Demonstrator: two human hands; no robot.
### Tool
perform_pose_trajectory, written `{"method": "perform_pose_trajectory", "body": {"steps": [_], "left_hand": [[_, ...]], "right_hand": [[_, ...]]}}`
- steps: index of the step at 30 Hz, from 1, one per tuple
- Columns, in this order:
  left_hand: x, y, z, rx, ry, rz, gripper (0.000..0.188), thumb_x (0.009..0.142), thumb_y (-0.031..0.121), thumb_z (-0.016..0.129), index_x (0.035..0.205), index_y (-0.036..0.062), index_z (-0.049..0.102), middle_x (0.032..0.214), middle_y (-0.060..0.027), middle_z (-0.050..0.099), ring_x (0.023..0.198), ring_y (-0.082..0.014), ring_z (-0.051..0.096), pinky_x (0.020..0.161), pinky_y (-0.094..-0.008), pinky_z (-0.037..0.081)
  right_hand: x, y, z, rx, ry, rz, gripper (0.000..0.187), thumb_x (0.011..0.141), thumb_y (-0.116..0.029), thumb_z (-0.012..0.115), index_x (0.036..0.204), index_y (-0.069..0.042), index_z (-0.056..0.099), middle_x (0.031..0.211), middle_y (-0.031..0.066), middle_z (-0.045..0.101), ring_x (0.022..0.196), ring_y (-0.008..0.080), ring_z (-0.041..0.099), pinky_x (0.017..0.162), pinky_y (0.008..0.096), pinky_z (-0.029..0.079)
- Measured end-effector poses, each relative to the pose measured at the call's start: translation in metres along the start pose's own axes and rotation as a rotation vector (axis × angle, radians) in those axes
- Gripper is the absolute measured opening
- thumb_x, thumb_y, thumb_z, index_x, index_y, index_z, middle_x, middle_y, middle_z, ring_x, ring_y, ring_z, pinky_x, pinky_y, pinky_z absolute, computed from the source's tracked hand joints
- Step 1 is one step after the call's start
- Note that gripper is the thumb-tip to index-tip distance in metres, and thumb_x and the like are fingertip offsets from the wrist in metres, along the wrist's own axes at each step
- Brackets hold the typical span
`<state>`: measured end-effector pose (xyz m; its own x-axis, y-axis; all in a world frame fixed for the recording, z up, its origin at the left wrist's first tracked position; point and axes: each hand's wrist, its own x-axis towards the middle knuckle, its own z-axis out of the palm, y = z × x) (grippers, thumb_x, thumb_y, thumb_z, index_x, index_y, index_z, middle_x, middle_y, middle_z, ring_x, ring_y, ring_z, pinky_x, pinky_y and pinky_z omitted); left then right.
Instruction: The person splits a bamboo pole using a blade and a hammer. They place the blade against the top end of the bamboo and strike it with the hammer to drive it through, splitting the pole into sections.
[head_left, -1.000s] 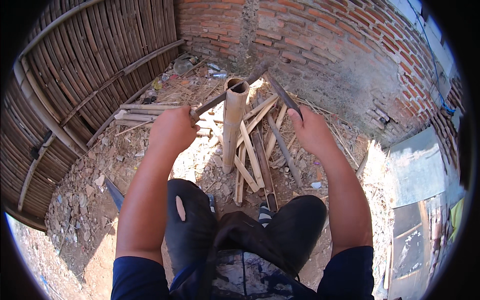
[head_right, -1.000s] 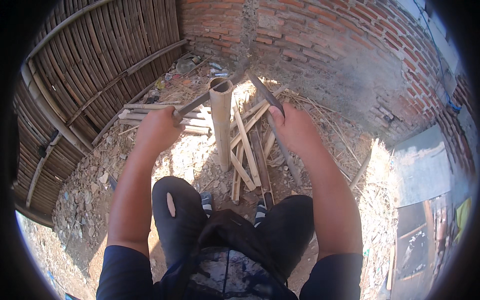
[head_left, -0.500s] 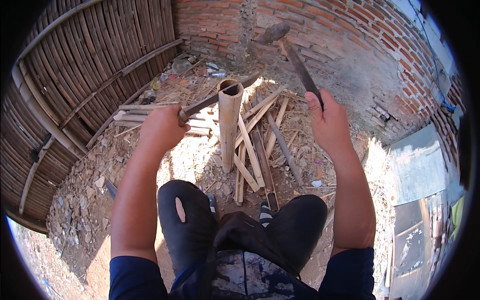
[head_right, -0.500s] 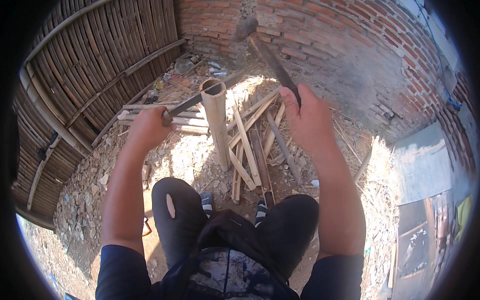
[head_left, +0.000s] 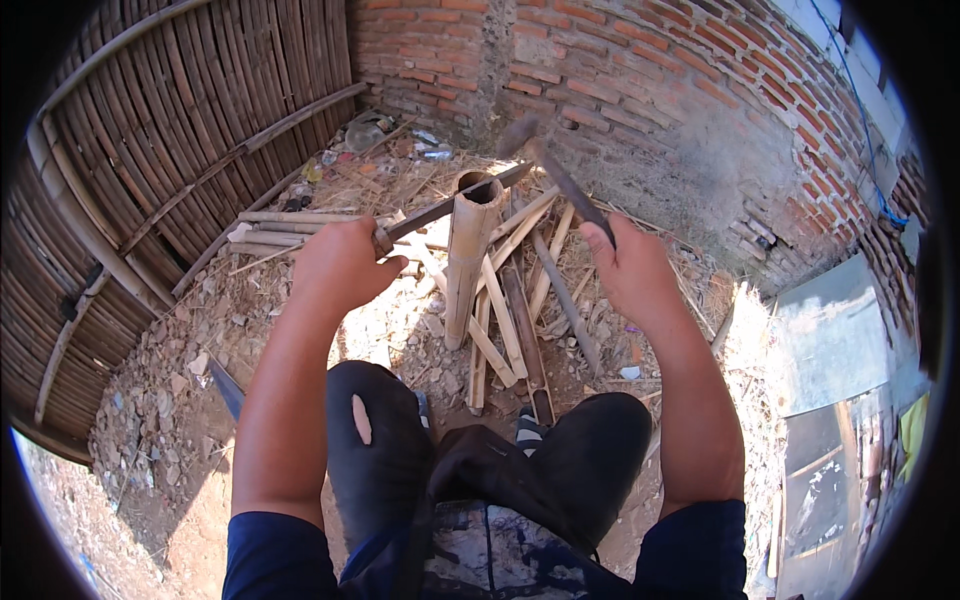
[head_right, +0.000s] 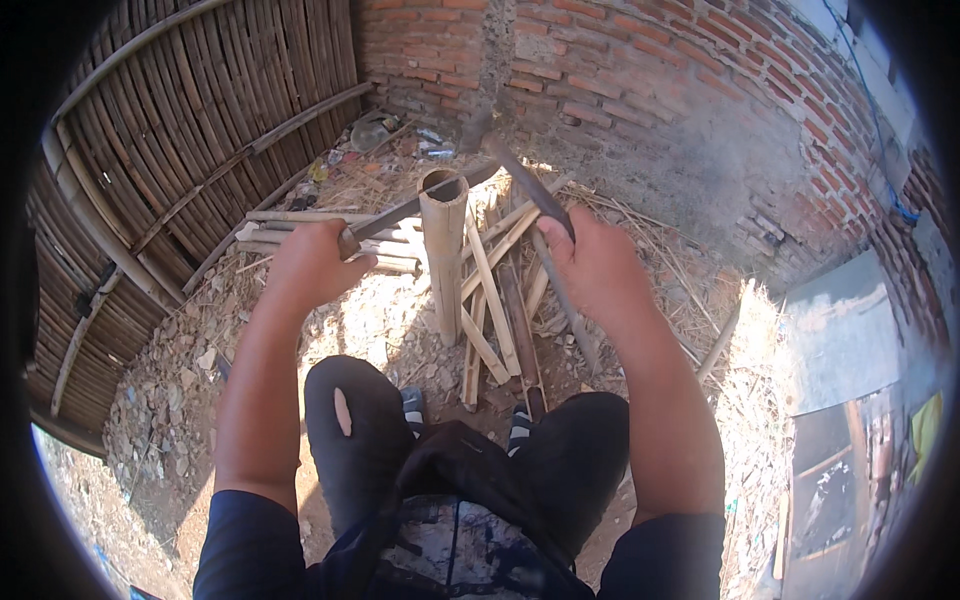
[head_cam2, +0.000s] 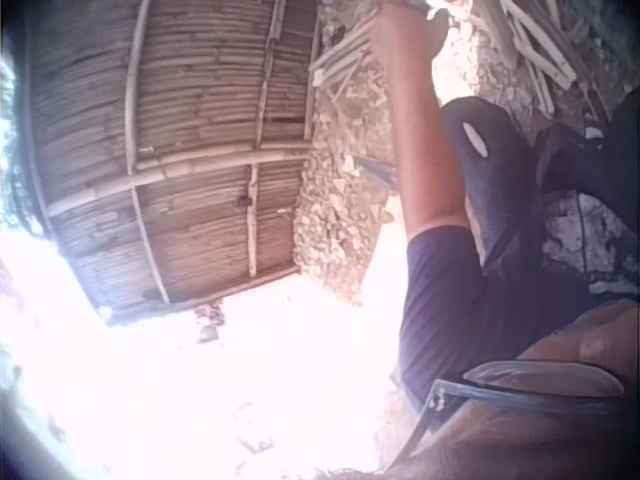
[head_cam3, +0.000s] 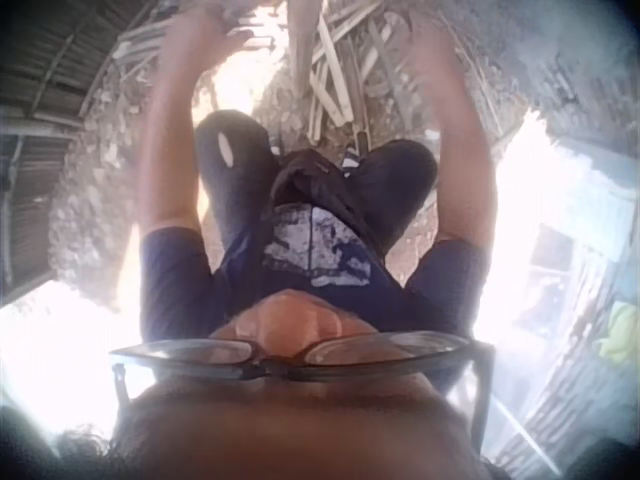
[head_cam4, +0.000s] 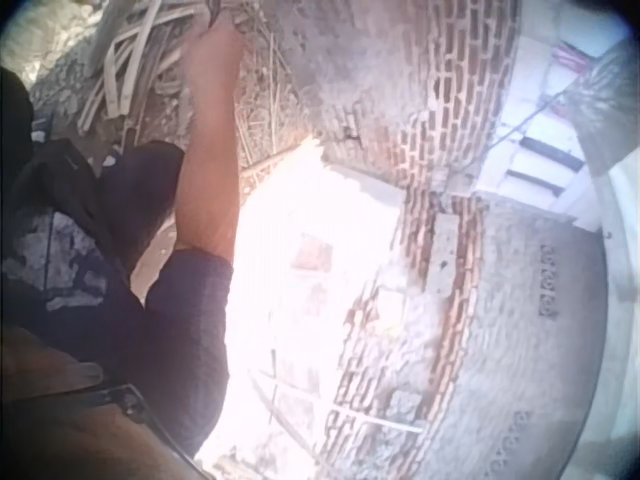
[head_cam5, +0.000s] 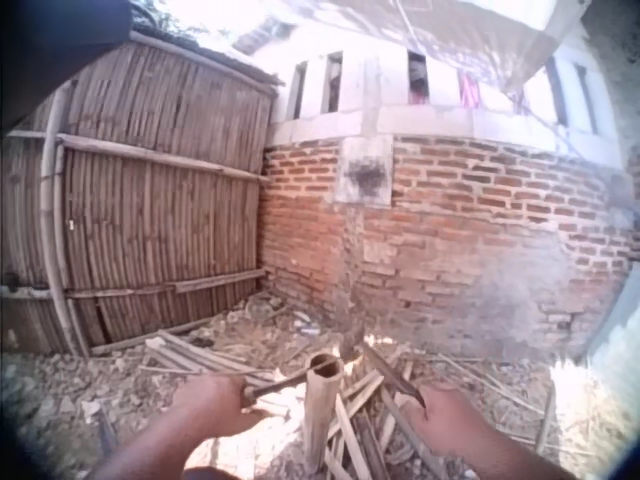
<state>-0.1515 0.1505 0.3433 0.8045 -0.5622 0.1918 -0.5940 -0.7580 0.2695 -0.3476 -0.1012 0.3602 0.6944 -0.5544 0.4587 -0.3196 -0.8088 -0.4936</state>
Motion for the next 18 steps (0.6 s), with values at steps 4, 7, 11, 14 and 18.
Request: {"method": "perform_pose_trajectory", "body": {"steps": [4,7,11,14,18], "left_hand": [[-0.003,0.001,-0.002,-0.027,0.012,0.014,0.049,0.076,0.045,0.08,0.092,0.0004,0.066,0.088,-0.0193,0.071,0.091,-0.0382,0.069,0.08,-0.0481,0.053],[0.0,-0.001,0.005,0.008,0.028,0.034,0.048,0.075,0.044,0.081,0.091,0.0014,0.066,0.087,-0.019,0.07,0.09,-0.0382,0.068,0.079,-0.0478,0.053],[0.001,-0.003,0.002,-0.025,-0.021,0.02,0.047,0.075,0.045,0.081,0.092,0.0024,0.067,0.088,-0.0188,0.071,0.091,-0.0381,0.069,0.079,-0.048,0.053],[0.001,0.0,-0.003,-0.001,-0.059,0.024,0.046,0.077,0.044,0.08,0.096,0.0039,0.067,0.092,-0.0183,0.072,0.094,-0.0381,0.069,0.081,-0.049,0.054],[0.004,-0.003,-0.002,0.016,-0.039,0.021,0.045,0.078,0.043,0.08,0.097,0.0041,0.067,0.092,-0.0177,0.072,0.093,-0.0383,0.069,0.081,-0.049,0.054]], "right_hand": [[0.008,-0.002,-0.016,-0.192,-0.165,-0.003,0.054,0.104,-0.052,0.047,0.093,0.0,0.059,0.075,0.0218,0.064,0.073,0.0407,0.063,0.069,0.0484,0.047],[0.017,-0.01,-0.045,-0.109,-0.021,-0.062,0.055,0.104,-0.053,0.047,0.092,0.0,0.06,0.075,0.0223,0.064,0.073,0.0414,0.064,0.069,0.0494,0.048],[0.013,-0.007,-0.038,0.109,0.154,-0.018,0.057,0.103,-0.055,0.047,0.094,0.0,0.061,0.077,0.0228,0.064,0.076,0.0434,0.064,0.07,0.051,0.048],[0.004,0.016,-0.007,-0.193,-0.116,-0.023,0.059,0.103,-0.056,0.047,0.094,0.0,0.06,0.077,0.0224,0.064,0.076,0.0444,0.063,0.07,0.0503,0.048],[0.017,0.012,-0.009,-0.154,-0.179,-0.002,0.059,0.102,-0.057,0.047,0.095,0.0,0.06,0.077,0.022,0.063,0.076,0.0444,0.062,0.069,0.0496,0.048]]}}
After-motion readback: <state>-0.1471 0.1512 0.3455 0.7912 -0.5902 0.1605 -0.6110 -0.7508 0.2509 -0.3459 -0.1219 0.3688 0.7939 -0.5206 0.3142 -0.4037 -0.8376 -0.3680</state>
